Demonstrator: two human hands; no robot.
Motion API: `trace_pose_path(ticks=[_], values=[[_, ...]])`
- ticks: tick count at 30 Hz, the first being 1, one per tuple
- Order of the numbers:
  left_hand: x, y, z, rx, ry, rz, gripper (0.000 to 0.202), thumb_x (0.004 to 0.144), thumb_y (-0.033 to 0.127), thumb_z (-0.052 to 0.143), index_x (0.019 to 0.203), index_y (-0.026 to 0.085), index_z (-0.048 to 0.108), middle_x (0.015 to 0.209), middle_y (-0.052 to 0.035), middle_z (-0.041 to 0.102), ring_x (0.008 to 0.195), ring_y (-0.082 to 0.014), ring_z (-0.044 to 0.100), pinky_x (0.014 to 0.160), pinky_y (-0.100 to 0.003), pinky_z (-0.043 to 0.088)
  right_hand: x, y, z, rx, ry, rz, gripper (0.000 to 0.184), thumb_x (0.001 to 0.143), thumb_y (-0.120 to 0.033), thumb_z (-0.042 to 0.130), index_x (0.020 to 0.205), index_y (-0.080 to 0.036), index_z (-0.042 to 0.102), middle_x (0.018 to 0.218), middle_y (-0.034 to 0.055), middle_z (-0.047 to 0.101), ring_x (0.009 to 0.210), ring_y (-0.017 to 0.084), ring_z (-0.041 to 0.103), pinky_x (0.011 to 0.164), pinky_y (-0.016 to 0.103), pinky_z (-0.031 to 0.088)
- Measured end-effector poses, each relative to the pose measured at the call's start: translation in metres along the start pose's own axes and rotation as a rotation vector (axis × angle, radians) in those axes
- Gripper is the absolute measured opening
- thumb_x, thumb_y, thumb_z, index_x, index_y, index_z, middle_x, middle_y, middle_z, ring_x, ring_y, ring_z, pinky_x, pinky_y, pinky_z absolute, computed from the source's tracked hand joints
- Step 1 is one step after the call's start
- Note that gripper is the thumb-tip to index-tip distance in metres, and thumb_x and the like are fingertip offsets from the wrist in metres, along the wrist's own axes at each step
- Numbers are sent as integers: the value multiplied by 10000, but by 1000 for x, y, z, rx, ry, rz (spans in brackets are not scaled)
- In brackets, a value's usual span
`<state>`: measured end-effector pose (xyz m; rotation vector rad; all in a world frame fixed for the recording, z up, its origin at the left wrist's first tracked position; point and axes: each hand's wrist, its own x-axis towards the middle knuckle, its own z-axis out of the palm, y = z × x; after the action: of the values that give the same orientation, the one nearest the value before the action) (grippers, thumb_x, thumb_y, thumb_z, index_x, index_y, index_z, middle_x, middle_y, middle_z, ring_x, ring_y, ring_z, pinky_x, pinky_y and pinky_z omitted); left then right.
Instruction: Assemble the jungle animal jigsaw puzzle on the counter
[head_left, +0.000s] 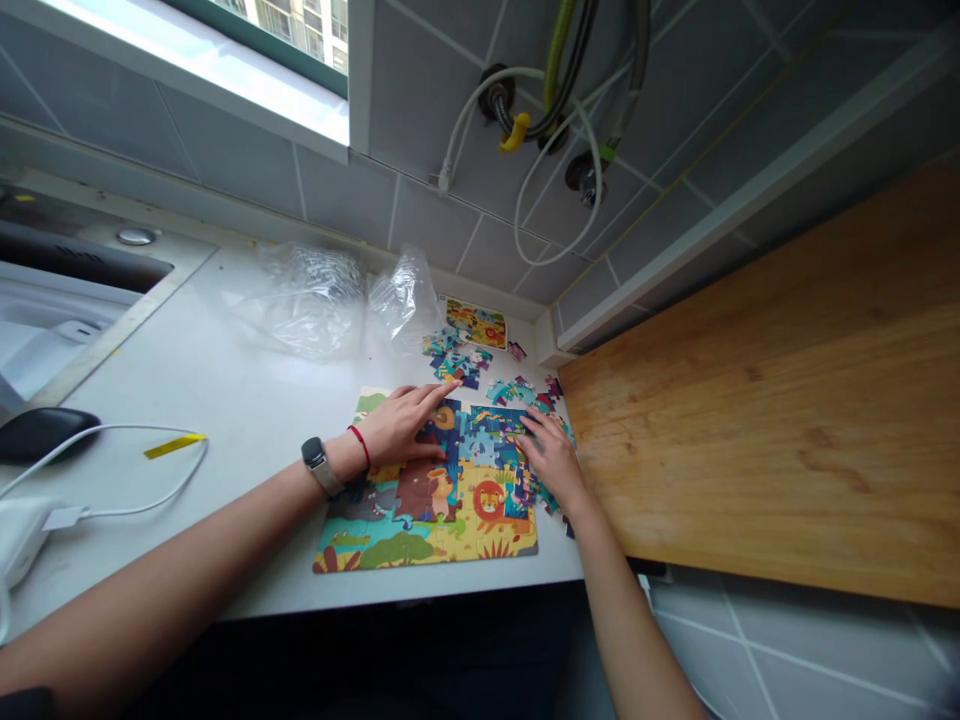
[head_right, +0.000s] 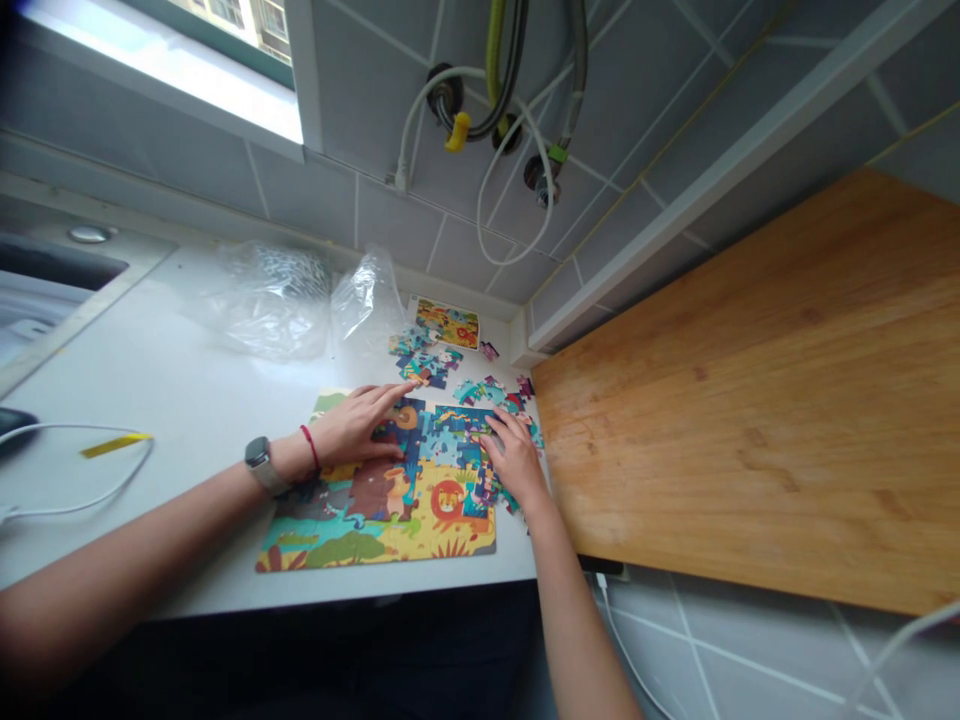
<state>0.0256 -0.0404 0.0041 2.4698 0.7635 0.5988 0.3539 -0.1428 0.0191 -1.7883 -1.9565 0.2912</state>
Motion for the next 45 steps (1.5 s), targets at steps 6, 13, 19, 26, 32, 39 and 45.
trace_pose_path(ticks=[6,13,19,26,32,39,45], values=[[0,-4,0,-39,-6,15,1138,818,556,818,1669,247,130,1433,-160,634,1268,-354,619,1097,-475,427,7,-7,13,-8,-43,10,287,1011,-348,598,1185,-264,809,1341,107,716,1250,291,646,1170,547,441],[0,-7,-2,-64,-2,11,1126,808,578,816,1669,252,166,1389,-140,665,1249,-348,623,1055,-460,448,7,-9,22,-20,42,43,278,1005,-381,616,1138,-264,831,1310,115,723,1279,303,625,1150,534,474],[2,-17,-6,-124,8,37,913,922,551,700,1648,250,235,1351,-135,699,1204,-319,654,1016,-447,491,7,-15,28,11,66,60,302,1019,-391,598,1144,-243,828,1309,127,716,1214,278,672,1103,475,532],[5,-28,-18,-337,47,-62,460,1077,364,350,1476,205,514,1291,-120,745,1164,-264,709,1015,-418,539,11,-12,31,69,84,94,358,990,-464,638,1197,-226,807,1390,155,681,1287,306,643,1143,520,496],[5,-37,-21,-501,75,-151,405,1006,384,477,1339,224,643,1164,-93,794,1086,-263,738,1011,-420,533,14,-7,30,103,51,87,350,978,-479,655,1176,-238,814,1350,147,717,1276,302,657,1144,528,489],[8,-46,-26,-953,175,-340,625,927,702,586,1269,187,674,1133,-143,787,1044,-277,748,931,-410,555,16,-7,28,99,29,102,390,978,-500,638,1187,-216,803,1363,154,709,1272,305,667,1152,525,491],[11,-49,-29,-1142,258,-453,715,813,767,693,1203,168,691,1133,-157,783,992,-263,740,890,-396,555,2,-50,18,67,116,9,422,1025,-460,591,1365,-239,708,1568,123,552,1528,305,420,1262,568,350]])
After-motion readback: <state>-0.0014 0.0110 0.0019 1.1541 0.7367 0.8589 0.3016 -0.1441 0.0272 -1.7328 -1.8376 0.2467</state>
